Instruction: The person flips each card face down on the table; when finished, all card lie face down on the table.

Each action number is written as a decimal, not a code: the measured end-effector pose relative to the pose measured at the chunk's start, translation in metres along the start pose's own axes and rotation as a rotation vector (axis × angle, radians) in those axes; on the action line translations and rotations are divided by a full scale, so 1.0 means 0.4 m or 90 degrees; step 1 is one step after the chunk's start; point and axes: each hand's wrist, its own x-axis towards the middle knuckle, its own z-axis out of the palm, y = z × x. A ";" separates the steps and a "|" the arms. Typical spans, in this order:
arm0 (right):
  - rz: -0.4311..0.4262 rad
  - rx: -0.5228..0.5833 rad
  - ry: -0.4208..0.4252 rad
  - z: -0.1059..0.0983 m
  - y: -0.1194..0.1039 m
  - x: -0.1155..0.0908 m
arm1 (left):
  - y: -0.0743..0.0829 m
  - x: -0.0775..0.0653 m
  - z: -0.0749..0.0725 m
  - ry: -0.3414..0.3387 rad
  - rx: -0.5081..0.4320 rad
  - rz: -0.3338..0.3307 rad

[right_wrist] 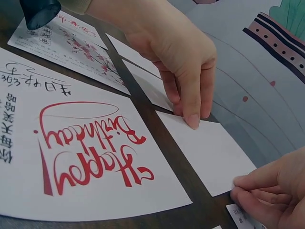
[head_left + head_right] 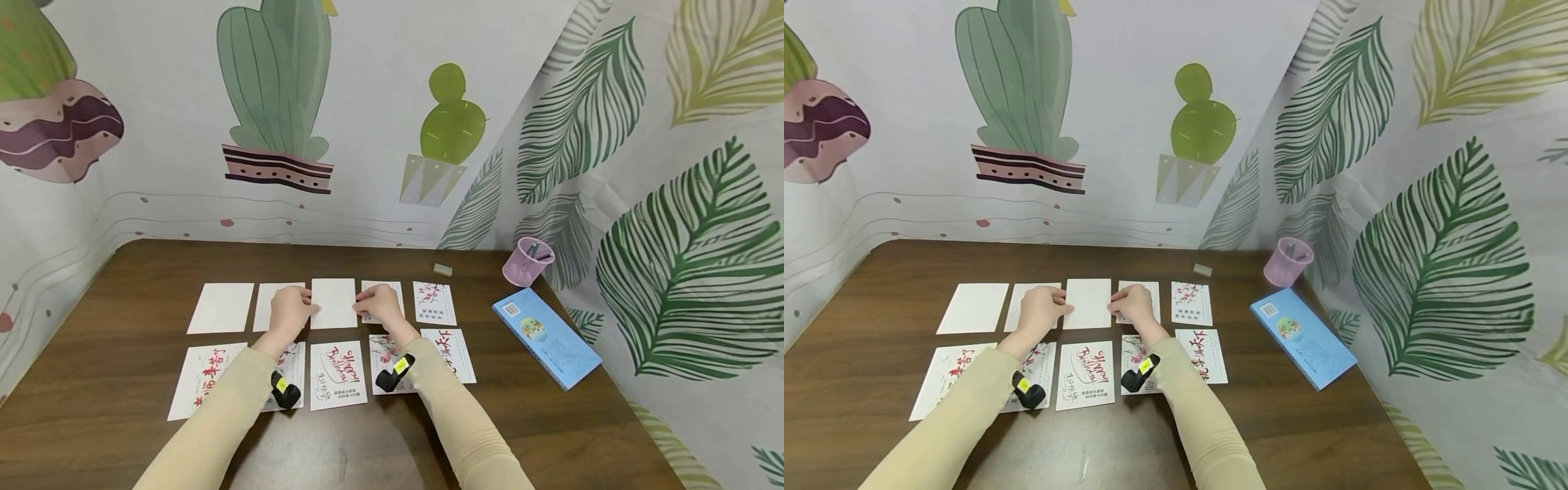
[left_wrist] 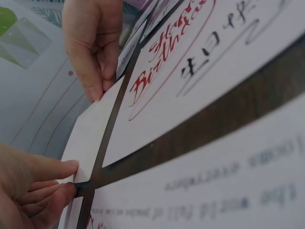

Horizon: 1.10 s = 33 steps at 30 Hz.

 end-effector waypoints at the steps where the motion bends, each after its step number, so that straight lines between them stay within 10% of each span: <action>1: 0.000 0.004 -0.001 0.000 -0.001 0.000 | 0.001 0.000 0.000 0.003 0.002 0.002; 33: -0.036 -0.010 -0.019 -0.025 -0.013 -0.034 | 0.017 -0.009 0.014 0.024 0.042 0.058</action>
